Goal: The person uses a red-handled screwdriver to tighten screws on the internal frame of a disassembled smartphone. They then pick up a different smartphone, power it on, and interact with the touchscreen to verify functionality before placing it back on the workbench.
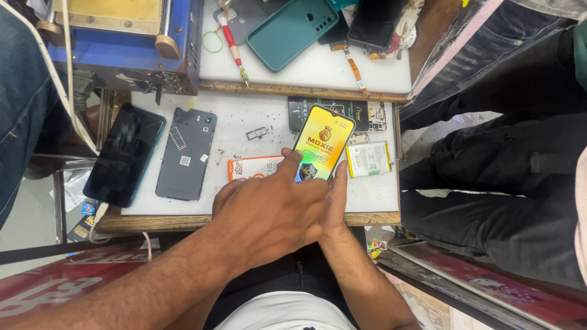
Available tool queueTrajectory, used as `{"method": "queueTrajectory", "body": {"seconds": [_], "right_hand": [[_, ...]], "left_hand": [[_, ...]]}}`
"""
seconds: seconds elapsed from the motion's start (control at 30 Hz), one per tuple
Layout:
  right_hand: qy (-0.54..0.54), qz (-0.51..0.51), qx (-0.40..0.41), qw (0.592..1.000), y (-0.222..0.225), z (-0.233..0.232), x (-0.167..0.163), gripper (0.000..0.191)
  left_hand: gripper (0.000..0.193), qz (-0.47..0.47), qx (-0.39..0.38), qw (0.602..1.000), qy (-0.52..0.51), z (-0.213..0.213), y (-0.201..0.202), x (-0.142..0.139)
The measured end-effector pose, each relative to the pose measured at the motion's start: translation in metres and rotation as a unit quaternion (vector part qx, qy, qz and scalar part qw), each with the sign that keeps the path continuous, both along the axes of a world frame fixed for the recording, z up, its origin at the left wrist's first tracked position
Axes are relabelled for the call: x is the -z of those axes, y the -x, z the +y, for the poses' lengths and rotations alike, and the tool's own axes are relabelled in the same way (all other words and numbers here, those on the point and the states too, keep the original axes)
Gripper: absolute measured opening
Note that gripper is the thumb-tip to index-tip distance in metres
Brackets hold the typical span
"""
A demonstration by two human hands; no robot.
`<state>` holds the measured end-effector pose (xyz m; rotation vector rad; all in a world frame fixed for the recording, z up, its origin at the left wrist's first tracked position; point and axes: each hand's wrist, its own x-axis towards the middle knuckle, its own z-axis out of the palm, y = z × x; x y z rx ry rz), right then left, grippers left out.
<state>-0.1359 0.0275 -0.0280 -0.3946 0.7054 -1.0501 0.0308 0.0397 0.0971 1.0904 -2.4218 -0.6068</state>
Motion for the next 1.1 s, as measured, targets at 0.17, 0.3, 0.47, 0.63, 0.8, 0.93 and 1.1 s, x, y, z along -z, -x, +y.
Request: {"method": "queueTrajectory", "body": {"seconds": [0.17,0.3,0.47,0.63,0.8,0.93,1.1], "right_hand": [[-0.001,-0.005,0.014,1.0,-0.002,-0.001,-0.001,0.091],[0.009,-0.049,0.013,0.999,-0.002,-0.001,0.004,0.091],[0.018,-0.047,0.018,0.999,0.0,-0.002,0.008,0.09],[-0.002,-0.013,0.025,1.0,-0.001,-0.001,0.003,0.087],[-0.02,-0.035,0.031,0.999,-0.003,0.001,0.002,0.087],[-0.001,-0.061,0.024,0.998,-0.002,0.0,0.008,0.094],[0.016,-0.068,0.023,0.997,0.0,-0.002,0.015,0.094]], "left_hand": [[0.053,-0.073,-0.032,0.987,-0.142,-0.005,0.004,-0.009],[0.057,-0.094,-0.035,0.979,-0.176,-0.004,0.006,-0.004],[0.057,-0.129,-0.021,0.979,-0.159,-0.002,0.01,0.012],[0.034,-0.201,0.094,0.972,0.075,-0.001,0.02,0.03],[0.055,-0.121,0.04,0.991,-0.041,0.004,0.017,0.033],[0.041,-0.111,-0.001,0.989,-0.093,0.015,0.014,0.027],[0.043,-0.056,-0.013,0.992,-0.116,0.019,0.009,0.019]]}}
